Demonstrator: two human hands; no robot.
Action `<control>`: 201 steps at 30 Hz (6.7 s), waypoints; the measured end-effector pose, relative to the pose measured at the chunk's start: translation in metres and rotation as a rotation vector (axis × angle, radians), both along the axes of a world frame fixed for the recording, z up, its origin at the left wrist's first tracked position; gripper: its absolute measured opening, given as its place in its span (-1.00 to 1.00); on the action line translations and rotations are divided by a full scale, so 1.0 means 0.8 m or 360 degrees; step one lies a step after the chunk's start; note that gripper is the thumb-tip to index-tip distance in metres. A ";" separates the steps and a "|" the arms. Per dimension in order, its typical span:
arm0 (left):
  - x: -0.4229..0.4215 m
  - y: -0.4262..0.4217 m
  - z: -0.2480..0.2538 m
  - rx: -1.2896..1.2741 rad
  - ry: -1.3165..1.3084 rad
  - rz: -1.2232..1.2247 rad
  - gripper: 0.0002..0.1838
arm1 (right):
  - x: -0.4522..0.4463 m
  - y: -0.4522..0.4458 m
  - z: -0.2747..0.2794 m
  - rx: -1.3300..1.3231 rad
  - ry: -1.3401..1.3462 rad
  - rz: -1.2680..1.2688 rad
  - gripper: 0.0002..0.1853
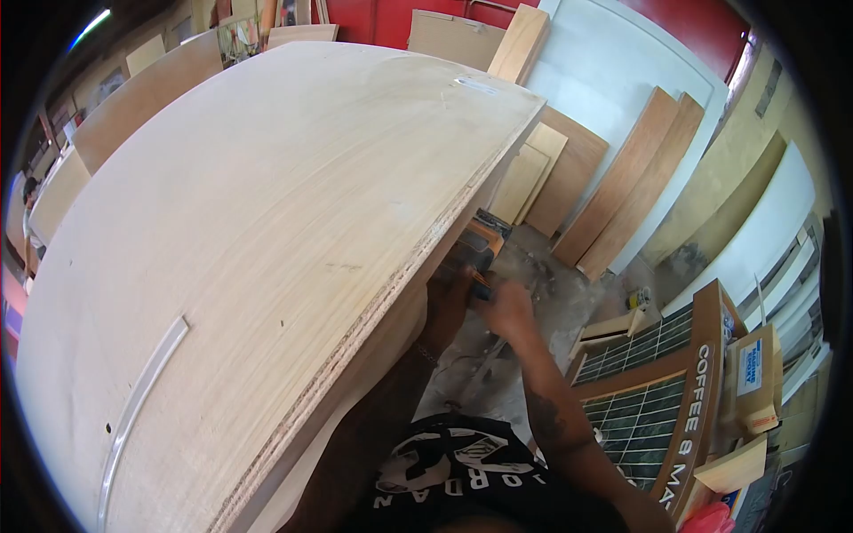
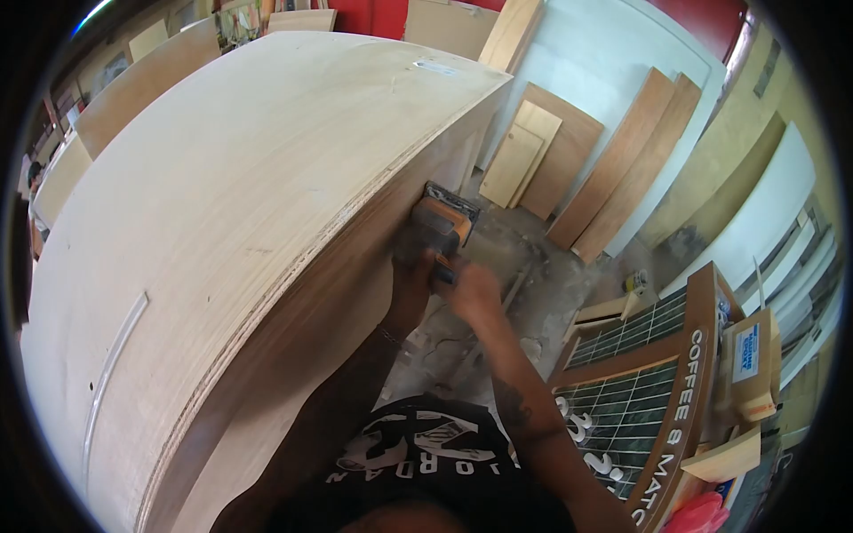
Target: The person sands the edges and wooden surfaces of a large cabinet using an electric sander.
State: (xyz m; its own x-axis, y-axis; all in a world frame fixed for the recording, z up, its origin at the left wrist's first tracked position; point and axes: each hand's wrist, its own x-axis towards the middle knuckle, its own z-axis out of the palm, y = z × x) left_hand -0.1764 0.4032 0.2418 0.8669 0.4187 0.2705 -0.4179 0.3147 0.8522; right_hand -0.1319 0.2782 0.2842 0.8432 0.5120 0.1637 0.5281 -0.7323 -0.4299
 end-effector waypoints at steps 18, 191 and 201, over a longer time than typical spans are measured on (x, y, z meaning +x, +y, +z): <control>0.010 0.011 -0.157 -0.0271 0.0133 -0.0232 -0.82 | -0.006 0.003 -0.136 0.0084 0.0004 -0.0008 -0.54; 0.011 0.012 -0.056 0.0344 0.0264 -0.0097 -0.77 | 0.006 -0.001 -0.040 0.0043 -0.0052 0.0080 -0.63; 0.003 -0.002 -0.022 -0.0382 0.0436 -0.0177 -0.79 | 0.012 -0.004 -0.027 0.0100 0.0054 0.0172 -0.63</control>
